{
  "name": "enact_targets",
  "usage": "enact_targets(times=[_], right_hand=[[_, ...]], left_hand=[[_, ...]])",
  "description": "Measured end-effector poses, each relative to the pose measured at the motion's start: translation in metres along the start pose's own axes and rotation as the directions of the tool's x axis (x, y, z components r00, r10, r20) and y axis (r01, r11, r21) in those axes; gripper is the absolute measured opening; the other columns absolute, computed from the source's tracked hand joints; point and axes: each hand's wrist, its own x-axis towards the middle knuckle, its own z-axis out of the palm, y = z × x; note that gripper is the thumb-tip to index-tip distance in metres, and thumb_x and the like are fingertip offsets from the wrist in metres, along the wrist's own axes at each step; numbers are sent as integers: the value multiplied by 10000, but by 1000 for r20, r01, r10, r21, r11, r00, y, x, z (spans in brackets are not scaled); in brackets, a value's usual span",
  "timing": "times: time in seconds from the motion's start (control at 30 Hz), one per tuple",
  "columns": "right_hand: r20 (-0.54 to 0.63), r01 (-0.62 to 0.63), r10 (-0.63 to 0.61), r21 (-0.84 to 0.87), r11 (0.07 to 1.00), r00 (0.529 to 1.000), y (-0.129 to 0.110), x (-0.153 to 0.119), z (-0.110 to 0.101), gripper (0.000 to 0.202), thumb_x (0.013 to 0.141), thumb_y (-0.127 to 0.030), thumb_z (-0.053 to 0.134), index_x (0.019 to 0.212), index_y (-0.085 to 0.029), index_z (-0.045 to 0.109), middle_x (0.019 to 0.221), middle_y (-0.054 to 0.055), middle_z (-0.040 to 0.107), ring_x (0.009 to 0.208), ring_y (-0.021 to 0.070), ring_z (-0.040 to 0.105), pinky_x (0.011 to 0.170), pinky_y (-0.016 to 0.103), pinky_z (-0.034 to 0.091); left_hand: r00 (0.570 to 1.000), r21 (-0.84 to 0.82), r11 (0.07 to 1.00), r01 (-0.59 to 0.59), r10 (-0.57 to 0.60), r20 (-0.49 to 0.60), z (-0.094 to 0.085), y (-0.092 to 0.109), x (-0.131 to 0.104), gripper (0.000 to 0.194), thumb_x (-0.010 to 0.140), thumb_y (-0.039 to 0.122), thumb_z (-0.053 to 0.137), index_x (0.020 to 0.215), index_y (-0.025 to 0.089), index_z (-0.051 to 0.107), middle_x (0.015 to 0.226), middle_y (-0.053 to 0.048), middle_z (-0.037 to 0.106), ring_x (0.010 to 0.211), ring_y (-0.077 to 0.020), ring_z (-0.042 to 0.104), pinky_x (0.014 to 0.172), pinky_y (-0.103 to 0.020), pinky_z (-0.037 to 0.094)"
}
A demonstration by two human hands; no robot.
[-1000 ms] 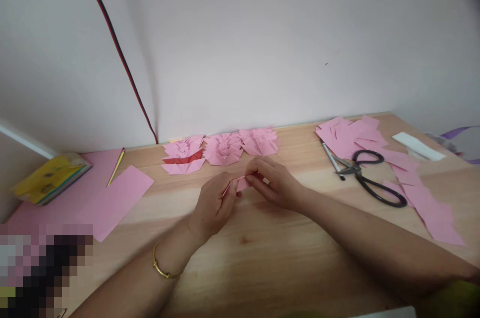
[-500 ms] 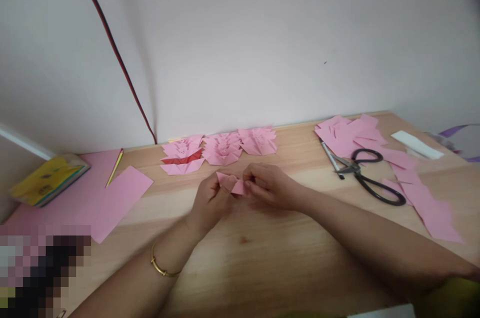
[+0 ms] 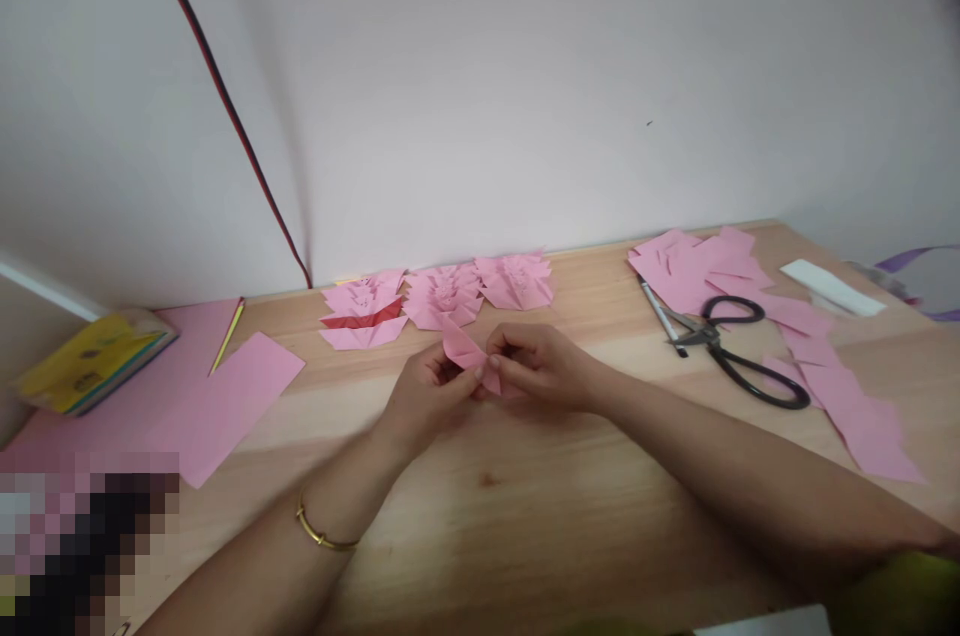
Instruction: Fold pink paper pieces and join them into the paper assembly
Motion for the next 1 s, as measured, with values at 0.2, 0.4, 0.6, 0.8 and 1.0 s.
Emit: enact_targets(times=[0.2,0.4,0.6,0.8,1.0], right_hand=[[20,-8,8,23,1000,1000,-1,-1,1,136,846,-230,500,757,-151,566,674,15,613,586,101,528,536,215,400],[52,-23,21,36,999,998,0,-1,1,186,867,-269,497,736,-151,558,650,10,607,574,93,525,534,203,389],[55,-15,15,9,1000,998,2,-1,1,219,882,-297,473,748,-147,560,677,22,612,595,97,527,552,205,393],[-23,14,-17,-107,994,1000,5,1,1,226,868,-286,483,697,-149,537,646,2,545,607,98,488,565,210,366],[-33,34,-36,-75,997,999,5,1,1,210,868,-267,484,705,-145,536,651,-5,526,609,93,473,558,204,353]], left_hand=[[1000,-35,999,6,-6,23,1,1,-1,168,758,282,637,808,124,608,761,-44,661,674,-130,600,653,-255,474],[999,-47,999,14,-12,45,2,2,-1,143,761,264,632,804,128,620,775,-43,672,696,-130,603,672,-250,471],[1000,-54,998,21,-20,22,2,1,-1,154,751,267,648,790,121,621,746,-38,659,672,-121,586,660,-240,455],[999,-201,978,54,-54,2,3,-4,1,237,809,338,583,790,105,622,648,-37,621,618,-124,569,644,-259,443],[997,-393,916,80,-82,11,4,-1,1,373,858,434,480,768,98,614,713,-69,635,595,-124,565,602,-270,444]])
